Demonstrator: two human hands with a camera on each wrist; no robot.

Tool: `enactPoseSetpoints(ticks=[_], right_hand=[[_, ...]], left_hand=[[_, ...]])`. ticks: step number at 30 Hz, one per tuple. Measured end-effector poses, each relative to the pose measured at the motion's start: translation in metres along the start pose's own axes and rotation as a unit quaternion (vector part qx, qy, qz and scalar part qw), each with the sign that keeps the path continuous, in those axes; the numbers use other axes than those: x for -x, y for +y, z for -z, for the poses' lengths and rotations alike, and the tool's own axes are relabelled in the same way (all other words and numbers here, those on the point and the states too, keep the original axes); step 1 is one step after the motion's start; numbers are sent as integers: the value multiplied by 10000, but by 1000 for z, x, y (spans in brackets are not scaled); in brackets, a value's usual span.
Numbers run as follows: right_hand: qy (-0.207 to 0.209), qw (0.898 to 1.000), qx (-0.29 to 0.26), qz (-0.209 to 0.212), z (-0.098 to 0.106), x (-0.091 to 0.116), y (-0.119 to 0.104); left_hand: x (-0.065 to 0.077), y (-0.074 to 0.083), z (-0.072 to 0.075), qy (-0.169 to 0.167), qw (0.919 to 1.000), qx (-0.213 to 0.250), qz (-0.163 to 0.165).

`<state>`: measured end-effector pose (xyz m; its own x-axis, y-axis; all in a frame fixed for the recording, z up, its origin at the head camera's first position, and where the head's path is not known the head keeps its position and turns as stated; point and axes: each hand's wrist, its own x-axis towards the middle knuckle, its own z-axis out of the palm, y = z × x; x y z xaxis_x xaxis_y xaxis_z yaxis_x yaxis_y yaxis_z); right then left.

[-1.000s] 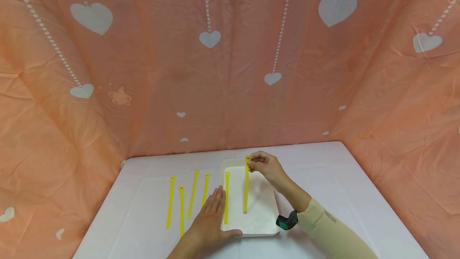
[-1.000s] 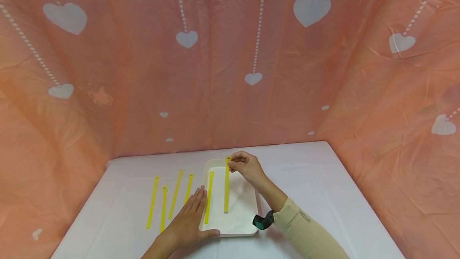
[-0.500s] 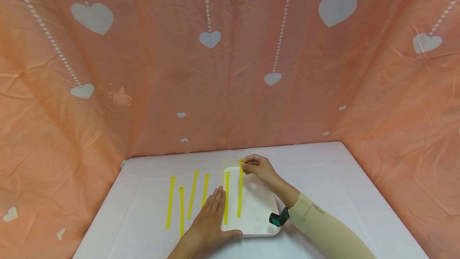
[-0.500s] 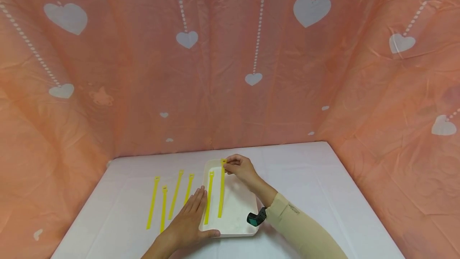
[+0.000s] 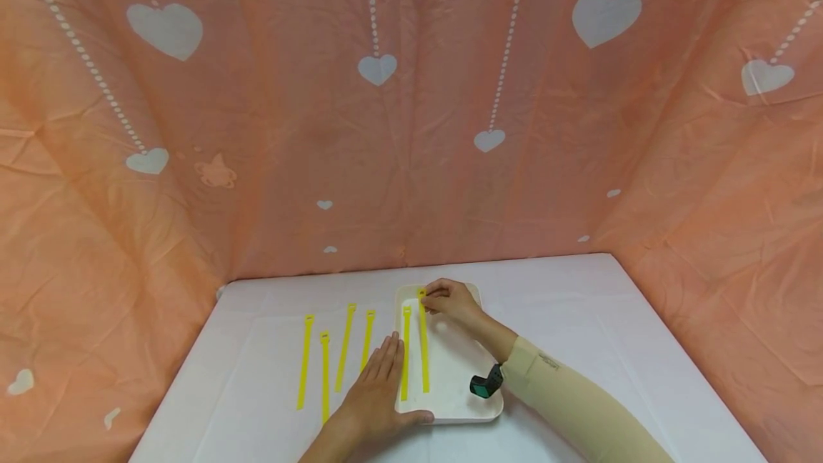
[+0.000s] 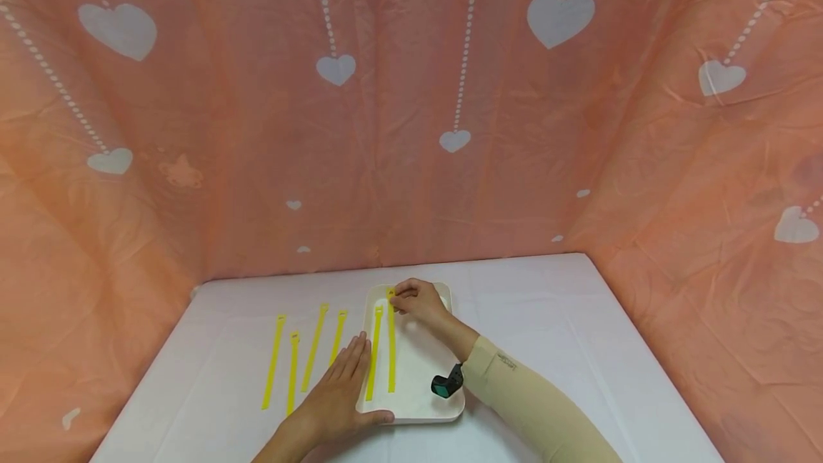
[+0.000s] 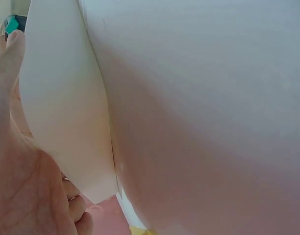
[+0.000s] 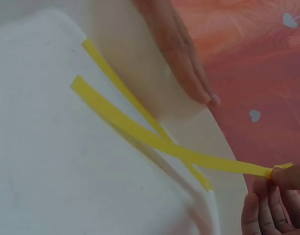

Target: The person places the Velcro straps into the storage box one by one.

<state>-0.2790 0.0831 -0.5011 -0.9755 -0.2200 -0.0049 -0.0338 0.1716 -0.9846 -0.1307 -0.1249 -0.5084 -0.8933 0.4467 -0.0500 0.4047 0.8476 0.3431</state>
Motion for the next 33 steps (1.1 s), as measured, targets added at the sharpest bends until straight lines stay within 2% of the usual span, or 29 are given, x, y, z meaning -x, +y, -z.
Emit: enactPoseSetpoints(ticks=[8,13,20,22,25,33], right_hand=[[48,9996,186,-186,-6,-5,7],[2,9994,149,-304,-7,-9,13],[-212,9997,-8,98,-7,-12,20],[-218,9998,-7,50,-8,-12,21],[-109,9997,87,-203,-11,-11,21],[104,9992,294,-264,-17,-11,23]], left_hand=[[-2,-3,-3,106,9995,298,-87],[-2,-4,-4,107,9994,290,-125],[-2,-2,-2,32,9999,71,-75],[-3,-3,-4,55,9998,131,-101],[-3,-4,-4,89,9996,254,-115],[-2,-2,-1,-74,9999,121,56]])
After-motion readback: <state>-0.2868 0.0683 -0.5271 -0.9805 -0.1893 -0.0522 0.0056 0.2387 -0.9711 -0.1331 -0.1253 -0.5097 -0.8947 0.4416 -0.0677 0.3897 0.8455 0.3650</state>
